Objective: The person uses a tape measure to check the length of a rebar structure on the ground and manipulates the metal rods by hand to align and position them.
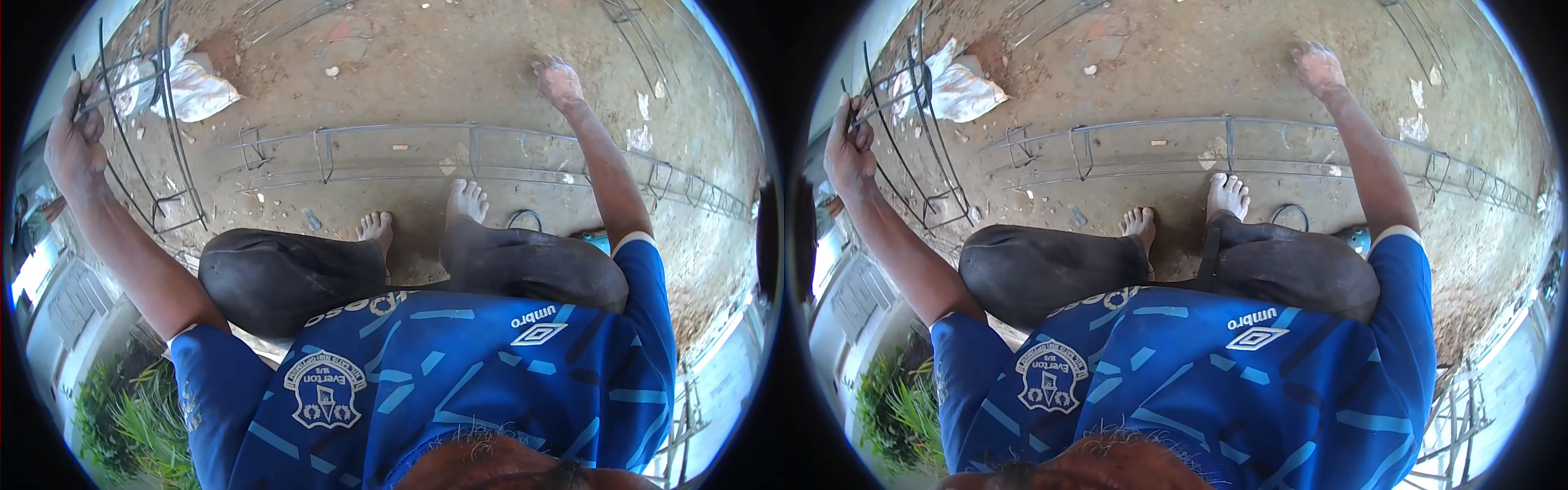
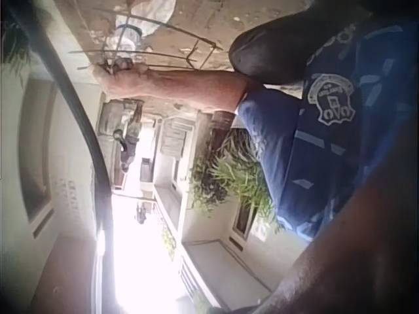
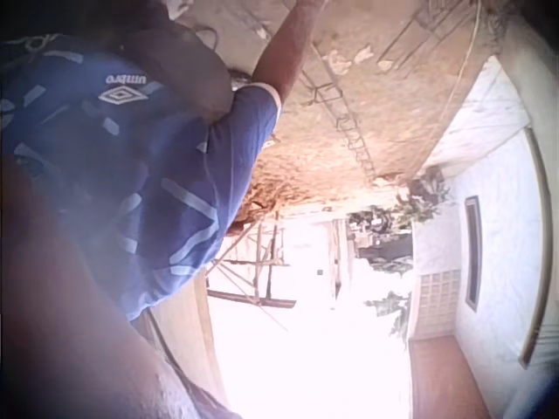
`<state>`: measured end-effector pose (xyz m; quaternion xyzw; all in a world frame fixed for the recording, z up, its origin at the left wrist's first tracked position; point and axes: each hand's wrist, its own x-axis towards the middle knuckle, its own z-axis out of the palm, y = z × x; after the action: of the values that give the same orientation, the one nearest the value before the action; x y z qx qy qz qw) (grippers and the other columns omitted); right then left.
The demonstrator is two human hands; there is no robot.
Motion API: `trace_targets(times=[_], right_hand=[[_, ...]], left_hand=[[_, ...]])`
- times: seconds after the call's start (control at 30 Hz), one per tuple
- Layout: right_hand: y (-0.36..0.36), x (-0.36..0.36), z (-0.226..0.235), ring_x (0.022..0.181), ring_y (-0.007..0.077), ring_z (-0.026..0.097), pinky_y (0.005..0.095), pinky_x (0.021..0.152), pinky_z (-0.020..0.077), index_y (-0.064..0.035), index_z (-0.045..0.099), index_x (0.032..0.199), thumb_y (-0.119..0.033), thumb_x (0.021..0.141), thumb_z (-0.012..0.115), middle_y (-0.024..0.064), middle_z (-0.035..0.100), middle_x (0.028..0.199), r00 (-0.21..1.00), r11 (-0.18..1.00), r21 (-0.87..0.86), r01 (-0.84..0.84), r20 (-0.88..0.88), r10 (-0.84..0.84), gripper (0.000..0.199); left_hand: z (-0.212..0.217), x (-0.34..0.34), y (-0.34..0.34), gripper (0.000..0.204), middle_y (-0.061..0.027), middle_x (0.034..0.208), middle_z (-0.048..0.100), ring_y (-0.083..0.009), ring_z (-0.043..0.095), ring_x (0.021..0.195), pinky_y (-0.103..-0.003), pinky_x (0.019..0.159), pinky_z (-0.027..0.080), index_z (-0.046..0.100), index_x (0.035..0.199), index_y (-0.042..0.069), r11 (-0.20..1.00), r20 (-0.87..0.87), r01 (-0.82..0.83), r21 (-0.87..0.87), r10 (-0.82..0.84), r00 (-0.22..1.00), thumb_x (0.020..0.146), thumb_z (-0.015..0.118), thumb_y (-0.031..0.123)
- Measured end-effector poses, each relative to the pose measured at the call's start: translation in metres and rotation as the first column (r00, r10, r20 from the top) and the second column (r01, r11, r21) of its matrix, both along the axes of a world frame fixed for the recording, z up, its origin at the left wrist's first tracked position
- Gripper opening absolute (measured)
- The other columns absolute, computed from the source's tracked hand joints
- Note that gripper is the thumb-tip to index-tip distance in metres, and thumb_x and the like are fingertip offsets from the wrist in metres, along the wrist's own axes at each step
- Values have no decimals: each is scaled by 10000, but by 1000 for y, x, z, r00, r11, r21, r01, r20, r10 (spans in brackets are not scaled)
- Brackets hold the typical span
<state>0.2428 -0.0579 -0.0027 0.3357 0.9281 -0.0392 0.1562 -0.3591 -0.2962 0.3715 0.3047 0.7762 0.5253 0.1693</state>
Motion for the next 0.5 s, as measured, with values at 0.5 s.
trace_targets(times=[0.5], right_hand=[[-4, 2, -37, 1000, 320, 625, 438, 845, 509, -106, 702, 858, -228, 879, 581, 128, 660, 997, 993, 999, -28, 38, -114, -41, 174]], left_hand=[[41, 14, -49, 366, -29, 982, 712, -70, 479, 627, -192, 541, 380, 706, 1212, 145, 979, -781, -90, -180, -87, 618, 914, 541, 11]])
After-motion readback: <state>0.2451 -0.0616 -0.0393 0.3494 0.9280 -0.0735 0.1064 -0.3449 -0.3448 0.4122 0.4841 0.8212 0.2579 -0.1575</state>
